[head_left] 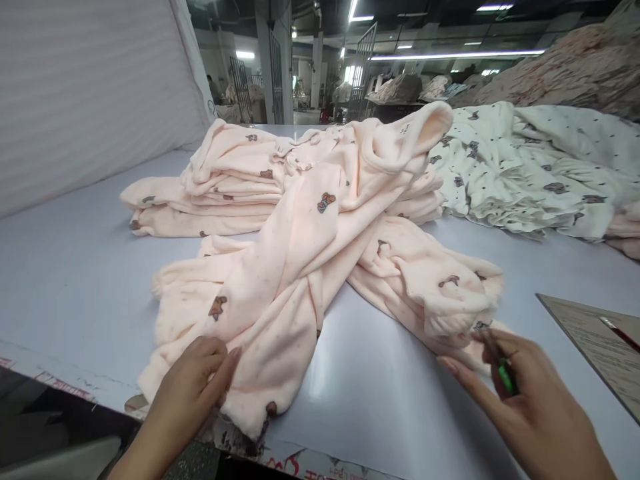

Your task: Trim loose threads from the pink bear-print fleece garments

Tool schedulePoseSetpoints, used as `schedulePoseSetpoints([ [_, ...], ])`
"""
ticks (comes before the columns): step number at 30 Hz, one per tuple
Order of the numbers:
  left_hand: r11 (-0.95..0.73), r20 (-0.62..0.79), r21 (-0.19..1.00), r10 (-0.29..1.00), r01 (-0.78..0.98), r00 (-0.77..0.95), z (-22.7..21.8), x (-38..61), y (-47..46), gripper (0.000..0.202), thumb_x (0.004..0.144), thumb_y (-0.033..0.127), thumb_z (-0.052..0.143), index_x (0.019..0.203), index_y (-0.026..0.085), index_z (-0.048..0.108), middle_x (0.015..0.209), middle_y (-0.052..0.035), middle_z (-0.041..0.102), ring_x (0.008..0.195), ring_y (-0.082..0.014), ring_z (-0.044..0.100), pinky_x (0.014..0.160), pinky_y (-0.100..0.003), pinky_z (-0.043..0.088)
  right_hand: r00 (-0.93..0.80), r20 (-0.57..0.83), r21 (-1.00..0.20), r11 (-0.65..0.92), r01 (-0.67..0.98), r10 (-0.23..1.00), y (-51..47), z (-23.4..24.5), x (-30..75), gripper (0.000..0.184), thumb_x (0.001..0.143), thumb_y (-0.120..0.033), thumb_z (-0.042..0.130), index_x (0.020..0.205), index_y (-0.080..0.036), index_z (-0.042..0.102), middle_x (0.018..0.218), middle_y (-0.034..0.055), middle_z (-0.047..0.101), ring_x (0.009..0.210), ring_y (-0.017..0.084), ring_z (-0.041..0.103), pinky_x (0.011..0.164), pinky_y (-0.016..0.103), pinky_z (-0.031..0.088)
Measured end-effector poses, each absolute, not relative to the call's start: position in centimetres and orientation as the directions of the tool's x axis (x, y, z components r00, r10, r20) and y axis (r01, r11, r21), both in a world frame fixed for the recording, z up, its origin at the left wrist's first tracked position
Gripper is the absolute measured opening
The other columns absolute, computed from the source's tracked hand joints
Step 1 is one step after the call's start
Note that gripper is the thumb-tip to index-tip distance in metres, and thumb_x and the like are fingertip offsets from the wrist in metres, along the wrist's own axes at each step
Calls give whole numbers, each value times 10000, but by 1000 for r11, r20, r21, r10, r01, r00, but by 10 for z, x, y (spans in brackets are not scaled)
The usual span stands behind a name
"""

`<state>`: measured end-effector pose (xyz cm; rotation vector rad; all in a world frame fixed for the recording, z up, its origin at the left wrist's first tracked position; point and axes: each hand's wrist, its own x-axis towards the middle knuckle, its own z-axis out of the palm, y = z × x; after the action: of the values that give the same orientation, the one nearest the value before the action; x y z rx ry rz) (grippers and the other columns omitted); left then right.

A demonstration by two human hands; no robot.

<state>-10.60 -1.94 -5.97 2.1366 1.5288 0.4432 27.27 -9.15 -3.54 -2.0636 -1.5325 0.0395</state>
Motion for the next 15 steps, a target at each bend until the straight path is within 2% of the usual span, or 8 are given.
schedulePoseSetpoints([
  [2,-290,72,426,955,857,287,-62,-109,-19,409,881,404,416,548,182,501,712,-34,550,776,-217,507,721,-347,362,385,313,-433,-230,871,868,-78,-35,291,478,706,-632,523,986,-258,419,1242,133,451,960,329,536,523,328,406],
  [3,-311,149,372,950,874,274,-63,-104,-20,363,859,401,459,578,186,538,762,-44,578,805,-235,511,736,-367,359,382,293,-435,-233,870,876,-72,-35,297,446,709,-609,528,968,-262,422,1253,126,460,931,324,548,516,328,389],
  [5,-373,296,338,914,864,278,-62,-84,-26,231,830,362,521,688,200,604,877,-62,605,877,-261,510,778,-399,357,351,216,-463,-221,859,911,-60,-33,303,356,712,-562,550,897,-271,462,1000,76,605,691,250,567,498,320,364],
  [7,-453,361,436,879,777,310,-57,-56,-36,128,840,287,513,823,209,613,953,-71,597,939,-255,502,816,-394,372,317,157,-528,-192,827,935,-55,-30,300,270,729,-526,557,794,-278,474,641,-12,543,507,178,465,491,304,355],
  [8,-487,358,518,870,703,339,-53,-41,-41,117,847,250,497,889,208,598,975,-73,590,957,-241,502,828,-378,387,304,149,-574,-168,801,941,-55,-28,295,262,746,-520,548,741,-277,450,570,-39,465,492,162,430,497,294,359],
  [11,-523,300,735,822,432,484,-38,3,-53,286,810,225,546,1090,180,514,1060,-92,570,1006,-221,507,862,-337,423,284,165,-716,-83,693,944,-68,-25,270,308,795,-526,502,683,-269,376,617,-40,423,542,150,451,503,266,408],
  [13,-476,256,830,789,291,559,-29,24,-55,478,737,244,638,1173,161,461,1084,-98,561,1013,-224,513,878,-328,429,350,37,-888,-129,441,936,-82,-28,252,277,769,-543,539,764,-281,448,672,-14,527,566,172,536,502,277,472],
  [15,-389,207,892,805,231,555,-26,37,-51,452,723,229,639,1139,161,477,1030,-81,565,967,-214,524,867,-326,429,391,-218,-967,-253,39,894,-96,-35,239,335,730,-534,597,945,-288,526,790,33,651,651,221,631,552,316,531],
])
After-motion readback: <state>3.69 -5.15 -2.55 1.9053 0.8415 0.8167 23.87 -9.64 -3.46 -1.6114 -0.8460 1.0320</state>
